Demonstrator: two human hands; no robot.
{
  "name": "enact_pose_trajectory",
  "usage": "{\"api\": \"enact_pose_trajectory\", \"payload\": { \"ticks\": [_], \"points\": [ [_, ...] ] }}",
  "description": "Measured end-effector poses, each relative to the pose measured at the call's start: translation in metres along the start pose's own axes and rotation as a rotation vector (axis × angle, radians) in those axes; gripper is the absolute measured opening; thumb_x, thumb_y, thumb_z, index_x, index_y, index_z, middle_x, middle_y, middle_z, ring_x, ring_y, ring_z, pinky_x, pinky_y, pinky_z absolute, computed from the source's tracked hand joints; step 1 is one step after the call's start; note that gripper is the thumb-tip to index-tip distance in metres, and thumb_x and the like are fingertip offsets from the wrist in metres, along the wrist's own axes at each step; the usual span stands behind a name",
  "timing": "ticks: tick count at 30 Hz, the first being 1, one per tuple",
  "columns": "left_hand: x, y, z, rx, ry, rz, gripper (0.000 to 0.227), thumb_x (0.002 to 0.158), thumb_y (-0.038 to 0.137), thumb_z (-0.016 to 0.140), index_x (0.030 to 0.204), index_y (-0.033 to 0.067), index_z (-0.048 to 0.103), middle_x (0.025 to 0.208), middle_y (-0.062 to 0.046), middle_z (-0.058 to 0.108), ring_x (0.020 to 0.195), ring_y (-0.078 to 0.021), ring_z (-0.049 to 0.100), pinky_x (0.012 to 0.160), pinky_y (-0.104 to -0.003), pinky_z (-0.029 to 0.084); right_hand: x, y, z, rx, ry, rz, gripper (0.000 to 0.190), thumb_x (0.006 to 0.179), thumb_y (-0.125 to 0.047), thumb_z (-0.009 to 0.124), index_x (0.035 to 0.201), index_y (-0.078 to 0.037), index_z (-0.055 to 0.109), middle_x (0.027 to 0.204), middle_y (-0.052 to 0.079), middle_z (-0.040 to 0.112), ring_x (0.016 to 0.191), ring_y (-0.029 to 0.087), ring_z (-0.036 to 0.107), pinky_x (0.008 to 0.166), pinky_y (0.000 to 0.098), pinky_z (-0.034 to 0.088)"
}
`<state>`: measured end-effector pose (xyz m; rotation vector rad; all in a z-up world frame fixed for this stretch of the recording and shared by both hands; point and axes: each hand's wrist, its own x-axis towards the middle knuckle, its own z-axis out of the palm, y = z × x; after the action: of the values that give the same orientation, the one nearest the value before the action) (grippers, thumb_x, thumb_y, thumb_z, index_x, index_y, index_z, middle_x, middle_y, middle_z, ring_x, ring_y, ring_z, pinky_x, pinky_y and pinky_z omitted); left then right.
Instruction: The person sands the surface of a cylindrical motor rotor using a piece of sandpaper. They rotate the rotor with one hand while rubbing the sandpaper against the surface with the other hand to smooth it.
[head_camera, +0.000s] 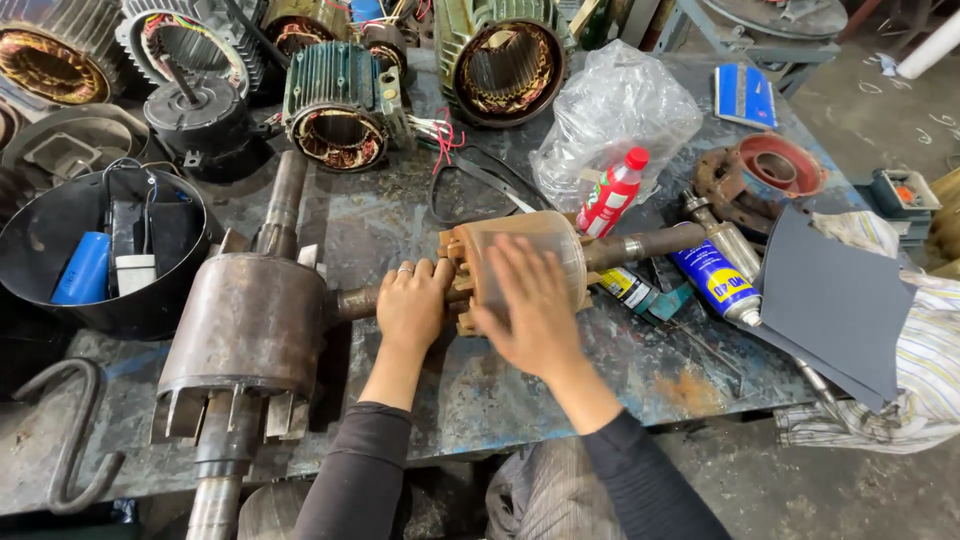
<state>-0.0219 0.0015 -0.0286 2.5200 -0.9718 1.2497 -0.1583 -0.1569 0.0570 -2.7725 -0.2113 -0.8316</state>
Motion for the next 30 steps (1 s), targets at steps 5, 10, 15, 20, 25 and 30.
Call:
{"api": "enact_pose_trajectory", "payload": {
  "ticks": [5,10,15,20,25,30],
  "points": [
    [0.001,0.006,-0.009,-0.011,0.047,-0.024,0.008,0.094,0.02,0.065,0.087,0.022,0.064,0.071,-0.002,0.058,0.072,-0.0247,0.063,0.067,-0.036,0.046,0.016,0.075,0.004,-0.1,0.153,0.021,0.059,0.105,-0.052,0.054,0.146,-0.009,0.059,0.148,0.015,0.058,0.143,0.036,0.049,0.12,0.0535,0.028],
    [-0.002,0.004,0.001,-0.024,0.069,-0.025,0.008,0.095,0.021,0.063,0.087,0.0226,0.063,0.072,-0.002,0.058,0.072,-0.0247,0.063,0.066,-0.036,0.046,0.058,0.024,0.026,-0.311,0.158,0.062,0.036,0.097,-0.054,0.062,0.107,-0.021,0.073,0.106,0.004,0.075,0.111,0.029,0.072,0.1,0.0502,0.048],
    [-0.004,0.002,0.008,0.038,0.061,-0.014,0.008,0.094,0.019,0.063,0.088,0.0233,0.064,0.069,0.0,0.053,0.067,-0.0238,0.06,0.065,-0.035,0.046,0.0,-0.037,0.034,-0.075,0.191,-0.023,0.078,0.104,-0.053,0.058,0.162,-0.003,0.044,0.17,0.021,0.039,0.157,0.041,0.036,0.127,0.057,0.02],
    [0.001,0.012,-0.022,0.022,0.066,-0.022,0.006,0.096,0.02,0.065,0.091,0.0222,0.065,0.07,-0.001,0.055,0.069,-0.0236,0.062,0.066,-0.036,0.047,-0.036,0.029,0.02,-0.064,0.237,-0.026,0.072,0.101,-0.048,0.058,0.159,-0.007,0.045,0.169,0.019,0.039,0.158,0.039,0.032,0.128,0.0572,0.013],
    [-0.008,0.015,-0.013,0.027,0.072,-0.052,0.004,0.096,0.019,0.063,0.094,0.0212,0.066,0.072,-0.002,0.055,0.072,-0.0248,0.061,0.069,-0.037,0.047,0.03,0.076,0.03,-0.232,0.261,0.118,0.048,0.112,-0.053,0.046,0.129,-0.013,0.065,0.136,0.007,0.066,0.133,0.031,0.06,0.117,0.0557,0.034],
    [-0.002,0.011,-0.014,0.025,0.079,-0.04,0.007,0.095,0.018,0.067,0.09,0.0227,0.068,0.072,-0.001,0.057,0.07,-0.0249,0.062,0.069,-0.036,0.047,0.055,-0.018,0.028,-0.171,0.139,0.085,0.047,0.102,-0.047,0.055,0.13,-0.012,0.071,0.133,0.016,0.073,0.13,0.039,0.065,0.115,0.0601,0.036]
  ]
}}
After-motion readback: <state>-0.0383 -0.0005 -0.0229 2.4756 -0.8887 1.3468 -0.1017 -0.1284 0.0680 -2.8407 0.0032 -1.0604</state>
